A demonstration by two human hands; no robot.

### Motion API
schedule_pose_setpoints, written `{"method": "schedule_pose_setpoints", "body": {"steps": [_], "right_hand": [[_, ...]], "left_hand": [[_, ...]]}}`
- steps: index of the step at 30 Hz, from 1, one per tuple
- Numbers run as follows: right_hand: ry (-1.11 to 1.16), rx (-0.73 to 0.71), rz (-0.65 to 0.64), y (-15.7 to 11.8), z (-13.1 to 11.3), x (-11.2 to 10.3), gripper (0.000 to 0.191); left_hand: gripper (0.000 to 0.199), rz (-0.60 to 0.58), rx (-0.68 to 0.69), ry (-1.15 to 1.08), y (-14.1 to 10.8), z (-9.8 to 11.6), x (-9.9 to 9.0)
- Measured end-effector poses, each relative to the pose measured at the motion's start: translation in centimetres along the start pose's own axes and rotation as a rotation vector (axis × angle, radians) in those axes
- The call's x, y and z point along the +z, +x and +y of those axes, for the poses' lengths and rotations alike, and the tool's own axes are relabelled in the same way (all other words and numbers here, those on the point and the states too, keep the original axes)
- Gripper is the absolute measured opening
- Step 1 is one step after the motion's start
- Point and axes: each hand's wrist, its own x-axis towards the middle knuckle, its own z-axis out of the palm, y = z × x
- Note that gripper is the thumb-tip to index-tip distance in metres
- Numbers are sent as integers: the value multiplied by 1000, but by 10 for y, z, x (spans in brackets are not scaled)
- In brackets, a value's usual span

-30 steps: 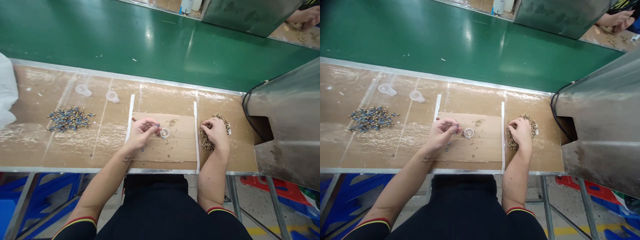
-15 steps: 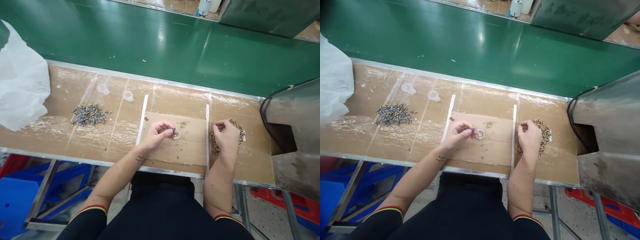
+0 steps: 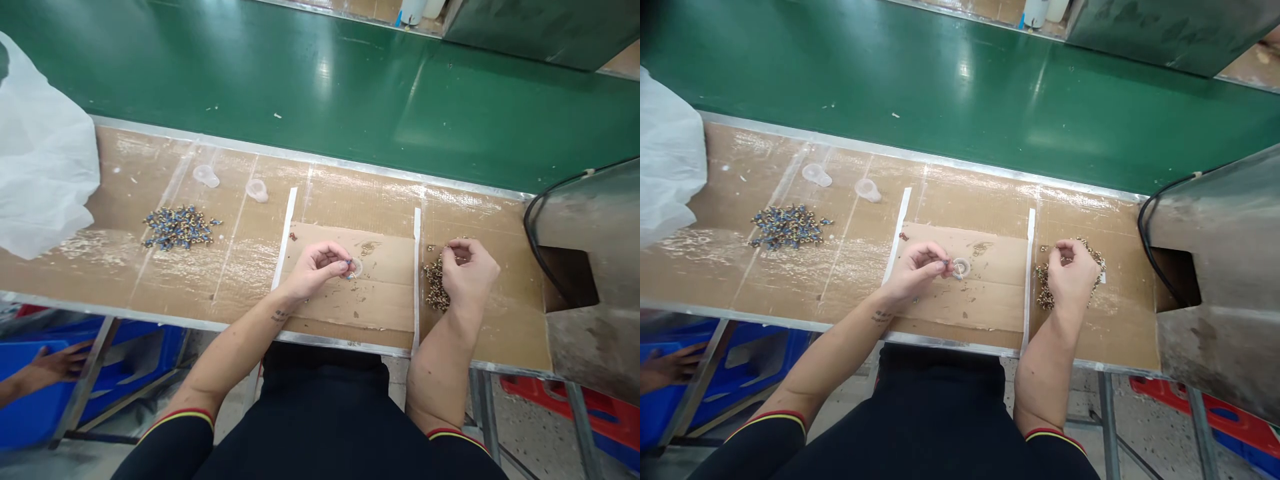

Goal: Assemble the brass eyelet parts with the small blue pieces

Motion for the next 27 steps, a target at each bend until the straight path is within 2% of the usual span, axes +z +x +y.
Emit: {"method": "schedule_pose_setpoints", "body": {"steps": [2, 4, 7, 10, 14, 20, 27], "right_hand": [[127, -59, 18, -4, -8, 2, 11], [298, -191, -10, -12, -22, 3, 10], [483, -424, -159, -29, -51, 5, 8], [567, -553, -287, -47, -73, 9, 19], [653, -546, -352, -60, -80, 16, 21], [618, -569, -398, -65, -84, 19, 6], [545, -666, -370, -64, -89, 19, 18]], "left_hand": [[36, -7, 3, 10, 0, 0, 0], [36, -19, 8, 26, 0, 0, 0], [34, -32, 19, 74, 0, -1, 0], [32, -16, 41, 124, 0, -2, 1], [31, 0, 71, 164, -1, -5, 1], [31, -6, 103, 230, -2, -7, 2], [30, -35, 139, 275, -3, -6, 3]]}}
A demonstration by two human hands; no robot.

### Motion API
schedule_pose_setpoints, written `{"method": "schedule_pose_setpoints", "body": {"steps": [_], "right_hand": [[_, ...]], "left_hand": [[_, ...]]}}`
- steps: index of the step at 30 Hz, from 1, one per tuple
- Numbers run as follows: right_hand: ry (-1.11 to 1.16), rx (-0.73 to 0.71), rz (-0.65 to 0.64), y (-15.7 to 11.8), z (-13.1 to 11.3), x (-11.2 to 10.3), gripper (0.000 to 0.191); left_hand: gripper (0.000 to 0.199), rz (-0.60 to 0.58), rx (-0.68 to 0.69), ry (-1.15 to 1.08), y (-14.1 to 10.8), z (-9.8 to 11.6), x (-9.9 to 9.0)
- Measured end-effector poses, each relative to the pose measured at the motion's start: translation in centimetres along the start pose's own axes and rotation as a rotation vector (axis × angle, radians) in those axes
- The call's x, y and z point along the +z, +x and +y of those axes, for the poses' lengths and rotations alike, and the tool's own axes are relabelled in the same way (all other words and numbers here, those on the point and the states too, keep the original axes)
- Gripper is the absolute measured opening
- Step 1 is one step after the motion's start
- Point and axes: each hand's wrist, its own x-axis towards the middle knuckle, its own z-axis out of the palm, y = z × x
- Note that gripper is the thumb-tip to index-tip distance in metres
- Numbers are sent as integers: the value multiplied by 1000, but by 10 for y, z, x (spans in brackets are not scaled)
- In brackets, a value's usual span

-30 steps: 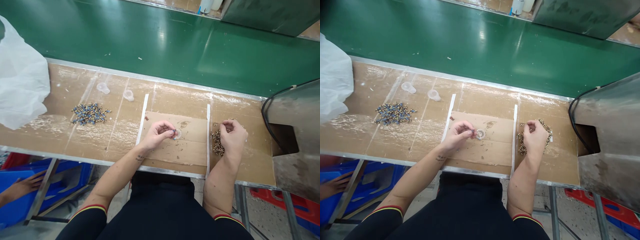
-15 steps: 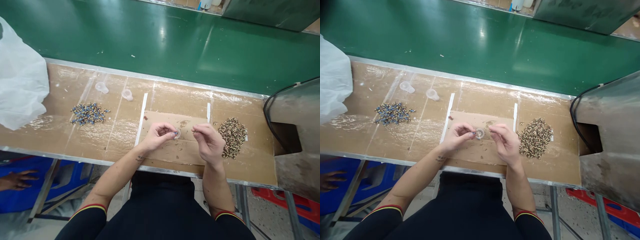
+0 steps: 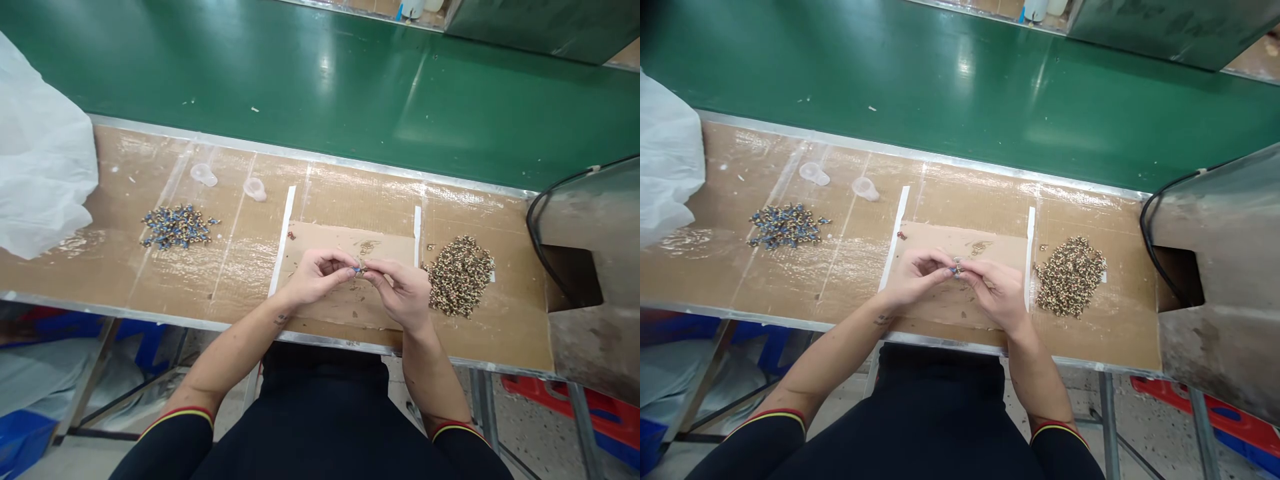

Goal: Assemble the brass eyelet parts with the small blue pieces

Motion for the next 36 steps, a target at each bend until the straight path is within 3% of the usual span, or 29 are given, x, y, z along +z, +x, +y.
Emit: {"method": "schedule_pose_setpoints", "body": {"steps": [15, 30, 36], "right_hand": [[-60, -52, 12, 0, 1, 1, 19], [-71, -75, -3, 1, 0, 1, 21], [-75, -81, 5, 1, 0, 1, 21]], "left_hand": [[20, 22, 104, 109, -2, 2, 2], [6, 91, 430, 463, -2, 7, 3], [13, 147, 457, 525, -4, 6, 4]]}}
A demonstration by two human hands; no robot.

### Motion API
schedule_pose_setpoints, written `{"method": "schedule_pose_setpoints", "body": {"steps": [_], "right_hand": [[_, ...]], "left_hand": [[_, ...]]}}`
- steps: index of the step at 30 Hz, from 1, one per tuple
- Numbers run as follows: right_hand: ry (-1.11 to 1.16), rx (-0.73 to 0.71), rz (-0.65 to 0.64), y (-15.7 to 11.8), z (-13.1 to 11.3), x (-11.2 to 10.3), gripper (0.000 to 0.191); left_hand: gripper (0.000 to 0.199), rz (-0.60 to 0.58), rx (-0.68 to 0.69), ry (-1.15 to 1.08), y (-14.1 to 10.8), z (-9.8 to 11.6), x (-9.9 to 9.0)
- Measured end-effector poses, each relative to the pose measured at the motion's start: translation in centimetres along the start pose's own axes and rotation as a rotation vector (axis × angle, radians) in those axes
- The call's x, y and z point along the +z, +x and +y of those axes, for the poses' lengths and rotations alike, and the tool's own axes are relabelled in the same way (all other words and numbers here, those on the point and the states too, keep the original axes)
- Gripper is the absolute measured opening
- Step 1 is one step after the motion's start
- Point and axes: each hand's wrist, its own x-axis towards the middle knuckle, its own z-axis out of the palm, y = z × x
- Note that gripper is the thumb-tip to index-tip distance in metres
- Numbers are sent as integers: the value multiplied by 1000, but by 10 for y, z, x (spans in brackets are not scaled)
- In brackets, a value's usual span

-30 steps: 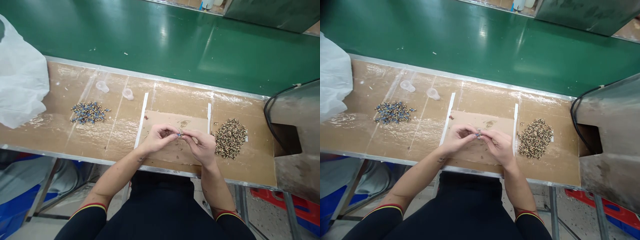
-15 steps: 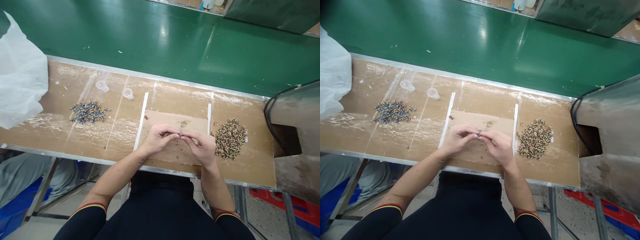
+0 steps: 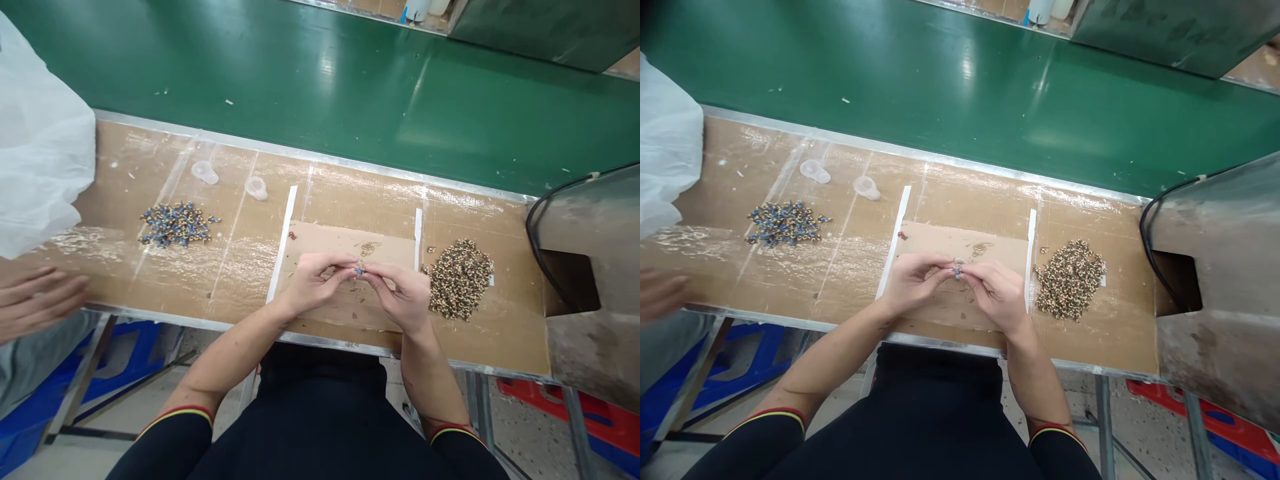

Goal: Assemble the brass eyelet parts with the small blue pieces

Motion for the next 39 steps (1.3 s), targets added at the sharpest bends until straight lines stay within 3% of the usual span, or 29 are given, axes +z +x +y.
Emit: {"method": "schedule_pose_setpoints", "body": {"steps": [5, 12, 21, 39], "right_hand": [[3, -26, -1, 0, 1, 1, 21], [28, -24, 40, -3, 2, 2, 29], [11, -24, 51, 0, -1, 2, 24], [-2, -71, -121, 1, -2, -5, 16]], "left_hand": [[4, -38, 1, -53, 2, 2, -1], [10, -36, -67, -92, 1, 2, -1], [7, -56, 76, 61, 0, 0, -2], [7, -153, 219, 138, 4, -4, -7]]}}
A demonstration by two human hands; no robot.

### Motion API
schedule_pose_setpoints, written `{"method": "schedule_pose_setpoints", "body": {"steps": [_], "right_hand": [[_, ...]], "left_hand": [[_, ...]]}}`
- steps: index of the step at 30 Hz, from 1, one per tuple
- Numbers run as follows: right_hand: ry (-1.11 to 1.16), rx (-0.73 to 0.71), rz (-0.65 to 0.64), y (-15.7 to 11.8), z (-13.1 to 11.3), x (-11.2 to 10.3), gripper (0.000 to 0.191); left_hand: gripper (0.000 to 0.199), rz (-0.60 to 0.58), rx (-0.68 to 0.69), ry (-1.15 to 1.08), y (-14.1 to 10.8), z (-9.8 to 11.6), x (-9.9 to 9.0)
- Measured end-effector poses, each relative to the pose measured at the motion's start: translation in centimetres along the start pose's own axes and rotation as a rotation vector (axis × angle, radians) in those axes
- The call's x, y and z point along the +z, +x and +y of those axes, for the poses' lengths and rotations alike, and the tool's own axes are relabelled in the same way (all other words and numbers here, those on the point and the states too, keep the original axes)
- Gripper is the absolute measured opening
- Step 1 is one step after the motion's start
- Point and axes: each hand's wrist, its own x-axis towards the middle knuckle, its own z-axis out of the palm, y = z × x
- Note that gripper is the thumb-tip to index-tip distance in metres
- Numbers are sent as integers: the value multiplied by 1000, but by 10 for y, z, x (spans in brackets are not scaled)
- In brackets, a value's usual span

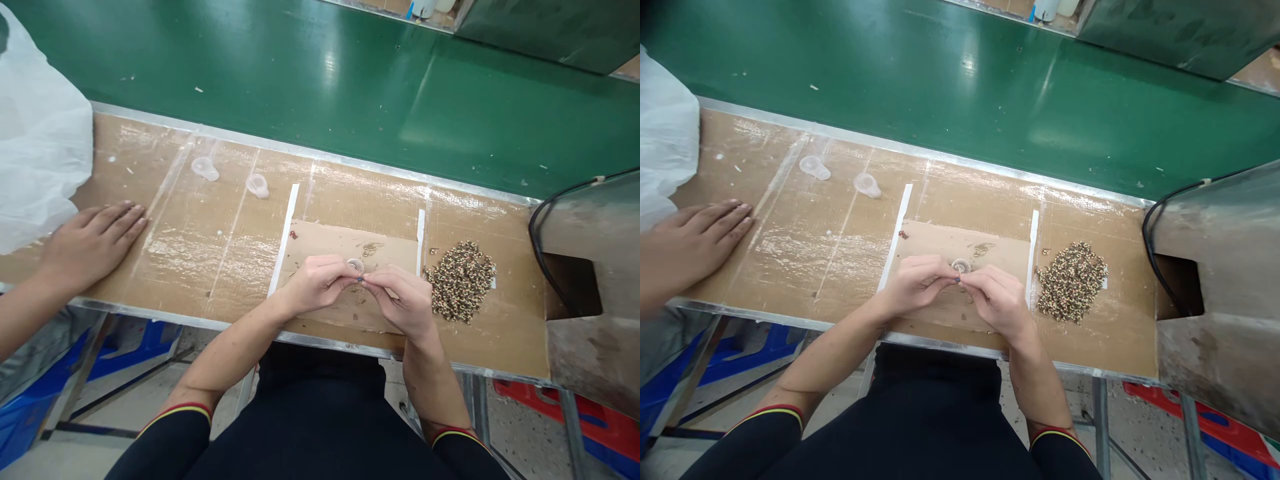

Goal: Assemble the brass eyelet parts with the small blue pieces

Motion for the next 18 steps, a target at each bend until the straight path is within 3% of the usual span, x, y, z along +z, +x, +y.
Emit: {"method": "schedule_pose_setpoints", "body": {"steps": [9, 14, 18], "right_hand": [[-18, -11, 0, -1, -1, 3, 19], [17, -1, 99, -1, 0, 8, 25], [64, 14, 167, -4, 4, 8, 44]], "left_hand": [[11, -40, -74, -19, -1, 2, -2], [6, 42, -140, -107, -1, 6, 0], [6, 116, -155, -141, -1, 8, 0]]}}
